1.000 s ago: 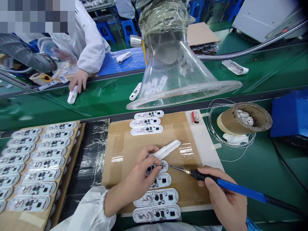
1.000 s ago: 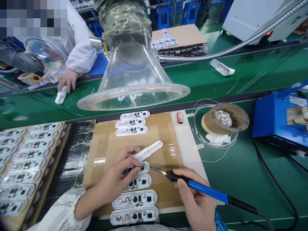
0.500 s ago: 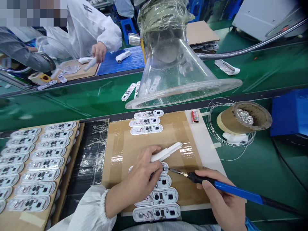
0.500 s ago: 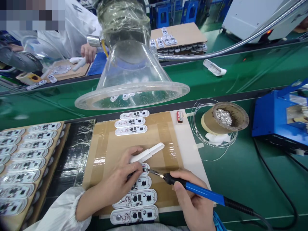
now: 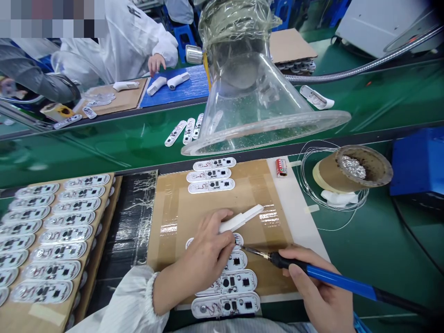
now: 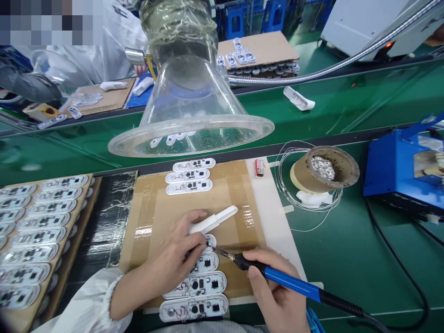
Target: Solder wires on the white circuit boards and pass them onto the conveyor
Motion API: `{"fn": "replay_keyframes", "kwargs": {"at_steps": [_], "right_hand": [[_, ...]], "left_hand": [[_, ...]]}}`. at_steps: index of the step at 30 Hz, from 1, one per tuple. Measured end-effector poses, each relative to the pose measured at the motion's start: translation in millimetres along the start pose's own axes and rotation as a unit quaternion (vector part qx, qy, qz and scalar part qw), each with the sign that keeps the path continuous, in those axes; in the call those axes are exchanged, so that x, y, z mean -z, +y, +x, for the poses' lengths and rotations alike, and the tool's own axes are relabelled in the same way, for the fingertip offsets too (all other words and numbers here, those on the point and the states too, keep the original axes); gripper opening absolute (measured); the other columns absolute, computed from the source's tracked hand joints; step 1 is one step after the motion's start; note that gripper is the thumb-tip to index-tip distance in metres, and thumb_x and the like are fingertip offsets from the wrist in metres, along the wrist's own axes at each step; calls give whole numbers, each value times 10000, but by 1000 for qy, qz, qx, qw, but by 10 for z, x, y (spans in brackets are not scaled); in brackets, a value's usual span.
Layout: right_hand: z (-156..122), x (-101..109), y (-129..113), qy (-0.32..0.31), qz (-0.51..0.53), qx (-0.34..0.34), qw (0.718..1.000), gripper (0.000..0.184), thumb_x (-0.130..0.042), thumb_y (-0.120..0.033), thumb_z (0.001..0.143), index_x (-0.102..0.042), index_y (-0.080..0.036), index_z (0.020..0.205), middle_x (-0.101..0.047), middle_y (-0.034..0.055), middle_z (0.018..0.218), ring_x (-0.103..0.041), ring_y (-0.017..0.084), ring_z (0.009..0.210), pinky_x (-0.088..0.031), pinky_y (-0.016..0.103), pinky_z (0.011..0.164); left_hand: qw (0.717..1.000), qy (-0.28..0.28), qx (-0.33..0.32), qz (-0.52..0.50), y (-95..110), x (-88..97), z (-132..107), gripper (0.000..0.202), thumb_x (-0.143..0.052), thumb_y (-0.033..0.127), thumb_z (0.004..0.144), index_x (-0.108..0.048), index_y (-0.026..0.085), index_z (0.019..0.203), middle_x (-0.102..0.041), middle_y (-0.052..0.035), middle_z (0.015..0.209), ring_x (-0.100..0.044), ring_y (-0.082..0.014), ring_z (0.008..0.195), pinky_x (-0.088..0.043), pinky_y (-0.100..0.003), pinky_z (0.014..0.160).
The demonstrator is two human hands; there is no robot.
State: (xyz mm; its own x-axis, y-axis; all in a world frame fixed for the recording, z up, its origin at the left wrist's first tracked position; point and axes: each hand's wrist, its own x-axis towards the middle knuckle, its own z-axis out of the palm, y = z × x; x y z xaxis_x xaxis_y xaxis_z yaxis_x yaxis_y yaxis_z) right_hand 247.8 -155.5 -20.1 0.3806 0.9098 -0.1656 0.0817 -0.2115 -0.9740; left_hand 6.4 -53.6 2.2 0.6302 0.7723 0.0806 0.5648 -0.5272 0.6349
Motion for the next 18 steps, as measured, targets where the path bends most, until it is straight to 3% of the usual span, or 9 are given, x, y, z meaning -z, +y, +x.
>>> {"fn": "replay_keyframes", "kwargs": {"at_steps": [10,18], "right_hand": [[28,-43,-46,-11,-5,29,1000,159,-752,-467,999,-849,-345,1034,-811,18,1023,-740,159,762,-613,228,693],[92,75,123,-39,-36,95,994,134,-755,-378,1000,-852,-310,1063,-831,53,1037,-796,191,782,-669,223,681]], "left_hand": [[1000,-4,2,17,1,-24,13,190,-527,82,1074,-577,191,927,-487,-132,1496,-522,-340,1400,-567,-596,1097],[1000,8,-7,12,8,-18,27,163,-540,82,1072,-612,192,974,-488,-142,1497,-521,-337,1408,-568,-594,1108]]}}
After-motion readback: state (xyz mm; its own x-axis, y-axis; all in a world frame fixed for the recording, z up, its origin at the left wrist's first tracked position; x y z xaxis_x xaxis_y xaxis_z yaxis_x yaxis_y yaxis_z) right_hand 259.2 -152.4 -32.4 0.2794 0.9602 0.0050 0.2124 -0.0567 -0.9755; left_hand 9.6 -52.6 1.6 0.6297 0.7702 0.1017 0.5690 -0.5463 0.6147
